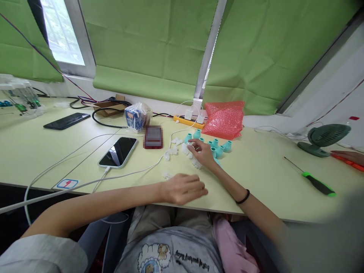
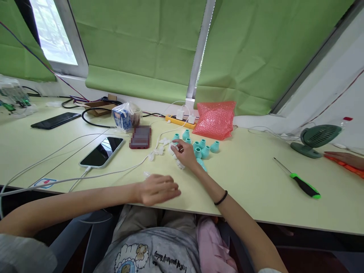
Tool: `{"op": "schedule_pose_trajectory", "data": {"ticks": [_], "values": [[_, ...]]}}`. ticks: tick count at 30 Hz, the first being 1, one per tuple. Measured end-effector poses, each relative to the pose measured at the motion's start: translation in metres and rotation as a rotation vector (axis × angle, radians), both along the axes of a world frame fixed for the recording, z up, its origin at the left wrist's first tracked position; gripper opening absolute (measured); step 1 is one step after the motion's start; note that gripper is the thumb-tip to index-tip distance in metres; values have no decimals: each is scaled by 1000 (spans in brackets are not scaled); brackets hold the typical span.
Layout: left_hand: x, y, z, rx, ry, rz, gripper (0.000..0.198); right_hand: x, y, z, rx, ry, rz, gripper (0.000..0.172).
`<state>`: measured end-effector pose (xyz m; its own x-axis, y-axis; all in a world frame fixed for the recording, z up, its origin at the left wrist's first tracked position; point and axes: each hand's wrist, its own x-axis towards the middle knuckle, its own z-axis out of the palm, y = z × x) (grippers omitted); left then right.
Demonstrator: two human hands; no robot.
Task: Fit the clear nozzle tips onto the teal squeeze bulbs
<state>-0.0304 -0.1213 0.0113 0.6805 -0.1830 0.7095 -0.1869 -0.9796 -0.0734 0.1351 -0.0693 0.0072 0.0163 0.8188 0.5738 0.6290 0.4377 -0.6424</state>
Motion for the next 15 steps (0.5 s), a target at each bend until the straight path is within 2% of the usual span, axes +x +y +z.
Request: {"op": "schedule_pose_trajectory", "data": {"ticks": [2, 4, 9, 15], "values": [[-10, -8, -2, 128, 85, -40, 15, -1, 1, 0, -8, 41, 1, 26], [-18, -8, -5, 111, 159, 5, 16, -1, 3, 0, -26, 94, 10, 28], [-31, 17, -14, -477, 148, 242, 15, -6, 1, 2, -135, 238, 91, 37], [-18, 54, -20, -662, 101, 359, 12, -13, -17, -4, -236, 362, 143, 38]]}}
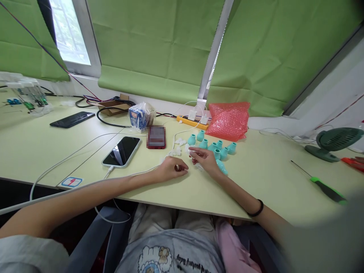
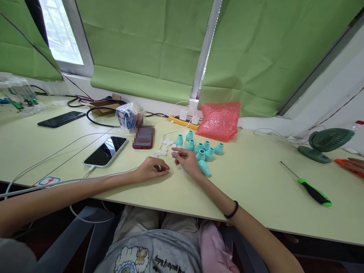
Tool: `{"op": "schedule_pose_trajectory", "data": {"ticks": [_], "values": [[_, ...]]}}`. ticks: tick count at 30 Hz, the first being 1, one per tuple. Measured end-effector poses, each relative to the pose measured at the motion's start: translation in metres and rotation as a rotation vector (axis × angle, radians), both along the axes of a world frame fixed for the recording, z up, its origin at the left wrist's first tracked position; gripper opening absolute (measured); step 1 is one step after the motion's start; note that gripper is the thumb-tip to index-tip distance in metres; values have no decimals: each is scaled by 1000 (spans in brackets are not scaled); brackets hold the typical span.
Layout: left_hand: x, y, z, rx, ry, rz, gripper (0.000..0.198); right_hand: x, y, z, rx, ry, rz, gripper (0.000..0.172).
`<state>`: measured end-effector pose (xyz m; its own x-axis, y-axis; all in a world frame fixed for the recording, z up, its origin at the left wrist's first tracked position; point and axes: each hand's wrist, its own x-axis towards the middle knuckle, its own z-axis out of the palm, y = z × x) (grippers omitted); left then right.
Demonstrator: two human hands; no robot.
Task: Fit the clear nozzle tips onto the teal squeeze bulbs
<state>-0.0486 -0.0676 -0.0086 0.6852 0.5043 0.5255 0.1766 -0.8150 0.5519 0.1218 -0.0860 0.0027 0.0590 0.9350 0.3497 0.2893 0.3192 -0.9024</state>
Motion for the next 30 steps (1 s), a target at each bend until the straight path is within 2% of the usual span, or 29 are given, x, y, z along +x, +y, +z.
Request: {"op": "schedule_pose_trajectory", "data": {"ticks": [6, 8, 10, 14, 16, 17, 20, 22, 30], "values": [[10, 12, -1, -94, -52, 91, 12, -1, -17, 7, 94, 89, -92, 32], [8, 11, -1, -117, -69, 114, 13, -2, -25, 12, 130, 105, -66, 27], [6, 11, 0, -139, -91, 136, 13, -3, -33, 14, 71, 80, 90, 23], [4, 12, 5, -184, -143, 170, 15, -1, -39, 11, -282, -51, 538, 25], [4, 13, 6, -206, -164, 179, 15, 1, -36, 5, -368, -94, 612, 27], [4, 13, 7, -216, -171, 181, 15, 2, -33, 3, -363, -95, 578, 27], [4, 13, 6, -239, -187, 178, 15, 4, -25, -5, -265, -20, 334, 28], [5, 11, 5, -248, -191, 170, 15, 6, -21, -8, -232, 45, 220, 30], [6, 5, 7, -260, -153, 77, 15, 18, -14, -10, -411, 176, 262, 42]]}}
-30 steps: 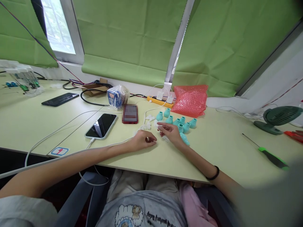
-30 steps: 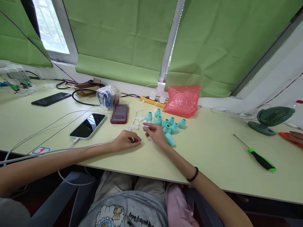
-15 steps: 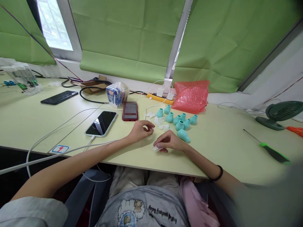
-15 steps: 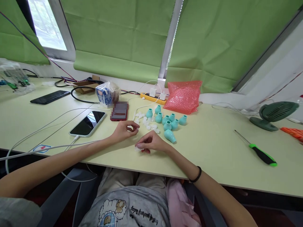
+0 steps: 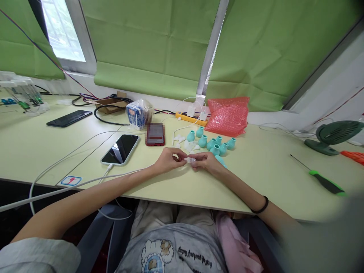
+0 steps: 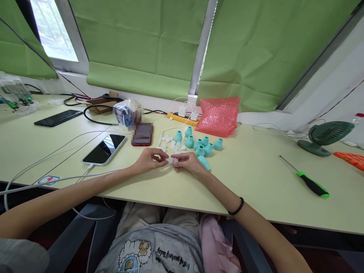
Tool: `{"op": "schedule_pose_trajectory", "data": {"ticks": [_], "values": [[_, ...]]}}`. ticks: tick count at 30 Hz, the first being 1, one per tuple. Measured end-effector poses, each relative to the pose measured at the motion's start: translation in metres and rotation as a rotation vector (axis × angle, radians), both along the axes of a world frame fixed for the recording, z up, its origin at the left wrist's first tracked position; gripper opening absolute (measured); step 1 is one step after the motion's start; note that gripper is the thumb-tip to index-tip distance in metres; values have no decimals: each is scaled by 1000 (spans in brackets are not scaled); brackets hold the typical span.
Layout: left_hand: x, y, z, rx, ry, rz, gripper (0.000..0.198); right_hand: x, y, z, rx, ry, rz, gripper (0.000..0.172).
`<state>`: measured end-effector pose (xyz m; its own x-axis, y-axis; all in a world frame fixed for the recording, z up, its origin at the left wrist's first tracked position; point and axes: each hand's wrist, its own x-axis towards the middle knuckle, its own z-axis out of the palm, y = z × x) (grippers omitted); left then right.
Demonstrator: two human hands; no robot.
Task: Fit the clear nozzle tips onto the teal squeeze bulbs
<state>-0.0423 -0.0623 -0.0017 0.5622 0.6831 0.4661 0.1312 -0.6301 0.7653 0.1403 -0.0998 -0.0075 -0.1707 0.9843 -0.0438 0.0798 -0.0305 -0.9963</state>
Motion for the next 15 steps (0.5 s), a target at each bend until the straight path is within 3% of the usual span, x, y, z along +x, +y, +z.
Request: {"op": "schedule_pose_trajectory", "data": {"ticks": [8, 15], "values": [[-1, 1, 2, 1, 33, -65, 16, 0, -1, 5, -64, 13, 118, 33], [-2, 1, 4, -41, 38, -90, 20, -3, -2, 8, -69, 10, 113, 33]]}}
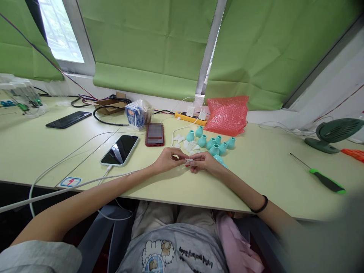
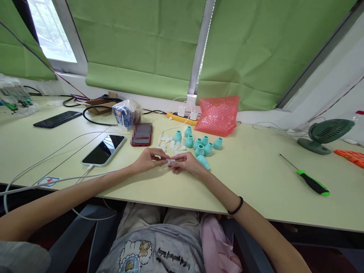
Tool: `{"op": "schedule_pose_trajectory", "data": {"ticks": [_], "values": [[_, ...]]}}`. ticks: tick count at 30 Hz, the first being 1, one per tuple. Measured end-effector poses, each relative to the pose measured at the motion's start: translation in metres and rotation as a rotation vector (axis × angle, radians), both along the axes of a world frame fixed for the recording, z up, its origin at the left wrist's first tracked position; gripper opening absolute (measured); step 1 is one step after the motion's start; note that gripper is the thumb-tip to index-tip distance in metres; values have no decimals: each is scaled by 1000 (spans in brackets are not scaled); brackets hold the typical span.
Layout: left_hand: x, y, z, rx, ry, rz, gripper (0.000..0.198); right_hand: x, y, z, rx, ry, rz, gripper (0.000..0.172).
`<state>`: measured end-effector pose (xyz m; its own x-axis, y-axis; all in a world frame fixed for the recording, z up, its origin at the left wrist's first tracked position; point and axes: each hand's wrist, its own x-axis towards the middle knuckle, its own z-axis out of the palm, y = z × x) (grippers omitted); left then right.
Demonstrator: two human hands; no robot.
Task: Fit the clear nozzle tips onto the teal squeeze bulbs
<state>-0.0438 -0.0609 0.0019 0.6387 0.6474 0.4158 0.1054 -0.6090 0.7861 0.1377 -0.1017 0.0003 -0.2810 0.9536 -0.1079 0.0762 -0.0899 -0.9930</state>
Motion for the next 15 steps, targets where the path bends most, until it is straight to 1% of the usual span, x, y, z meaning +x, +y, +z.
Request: {"op": "schedule_pose_trajectory", "data": {"ticks": [7, 15], "values": [[1, 5, 0, -24, 67, -5, 23, -1, 0, 2, 4, -9, -38, 34], [-2, 4, 4, 43, 113, -7, 23, 0, 1, 0, 4, 1, -31, 31]]}}
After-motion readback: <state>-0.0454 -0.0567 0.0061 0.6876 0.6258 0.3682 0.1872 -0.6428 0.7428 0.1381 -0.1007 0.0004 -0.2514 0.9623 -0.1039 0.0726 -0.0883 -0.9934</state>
